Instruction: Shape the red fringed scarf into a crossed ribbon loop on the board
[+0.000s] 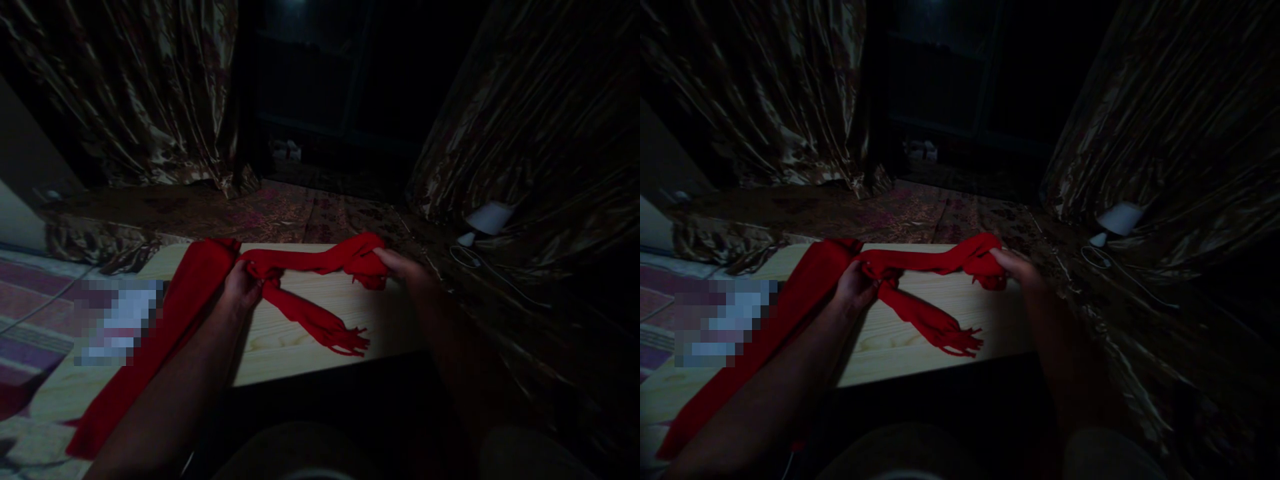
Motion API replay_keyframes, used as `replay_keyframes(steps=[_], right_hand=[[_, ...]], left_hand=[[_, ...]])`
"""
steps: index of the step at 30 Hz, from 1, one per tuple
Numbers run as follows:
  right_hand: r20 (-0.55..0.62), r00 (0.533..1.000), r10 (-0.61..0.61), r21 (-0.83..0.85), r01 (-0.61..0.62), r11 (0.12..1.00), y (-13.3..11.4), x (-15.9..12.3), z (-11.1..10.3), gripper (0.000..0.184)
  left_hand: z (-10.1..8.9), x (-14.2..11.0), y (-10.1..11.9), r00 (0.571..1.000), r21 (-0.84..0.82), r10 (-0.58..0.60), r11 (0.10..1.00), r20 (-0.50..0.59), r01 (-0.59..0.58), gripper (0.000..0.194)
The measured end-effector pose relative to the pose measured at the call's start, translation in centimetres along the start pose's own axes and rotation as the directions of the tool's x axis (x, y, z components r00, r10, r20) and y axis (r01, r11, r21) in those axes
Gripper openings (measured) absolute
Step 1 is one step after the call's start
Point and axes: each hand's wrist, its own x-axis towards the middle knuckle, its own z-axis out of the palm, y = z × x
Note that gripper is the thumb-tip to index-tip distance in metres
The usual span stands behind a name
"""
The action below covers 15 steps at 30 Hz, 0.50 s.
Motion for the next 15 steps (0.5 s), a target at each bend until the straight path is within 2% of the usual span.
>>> replay_keyframes(steps=[1,3,5,6,7,9,12,15], right_hand=[[0.047,0.998,-0.034,0.054,0.032,0.998,-0.7,-0.2,1.3,0.032],[0.088,0.979,-0.183,0.06,0.178,0.982,-2.4,-0.4,4.0,0.023],[0.076,0.918,-0.39,0.005,0.391,0.92,-4.2,-0.7,6.6,0.019],[0.108,0.885,-0.452,-0.042,0.459,0.888,-5.1,-0.8,7.9,0.019],[0.141,0.872,-0.469,-0.097,0.484,0.87,-5.9,-1.0,9.0,0.017],[0.165,0.876,-0.452,-0.186,0.478,0.858,-7.5,-1.5,11.1,0.019],[0.198,0.854,-0.482,-0.343,0.52,0.782,-9.2,-2.1,13.4,0.022],[0.189,0.847,-0.497,-0.46,0.523,0.718,-9.7,-2.5,14.2,0.026]], left_hand=[[0.0,-0.2,-0.2,1.0,0.039,0.015,0.999,0.023,-0.015,0.025],[0.2,-0.7,-0.7,0.992,0.141,0.065,0.987,0.104,-0.079,0.035],[0.6,-1.4,-1.2,0.967,0.249,0.12,0.952,0.224,-0.176,0.055],[0.7,-1.7,-1.5,0.95,0.304,0.133,0.927,0.281,-0.219,0.065],[0.9,-2.0,-1.6,0.935,0.36,0.13,0.898,0.329,-0.251,0.073],[1.0,-2.5,-1.9,0.917,0.475,0.08,0.836,0.391,-0.275,0.082],[0.7,-2.5,-2.1,0.905,0.629,-0.053,0.736,0.422,-0.25,0.078],[0.2,-2.1,-2.6,0.914,0.734,-0.058,0.617,0.401,-0.283,0.052]])
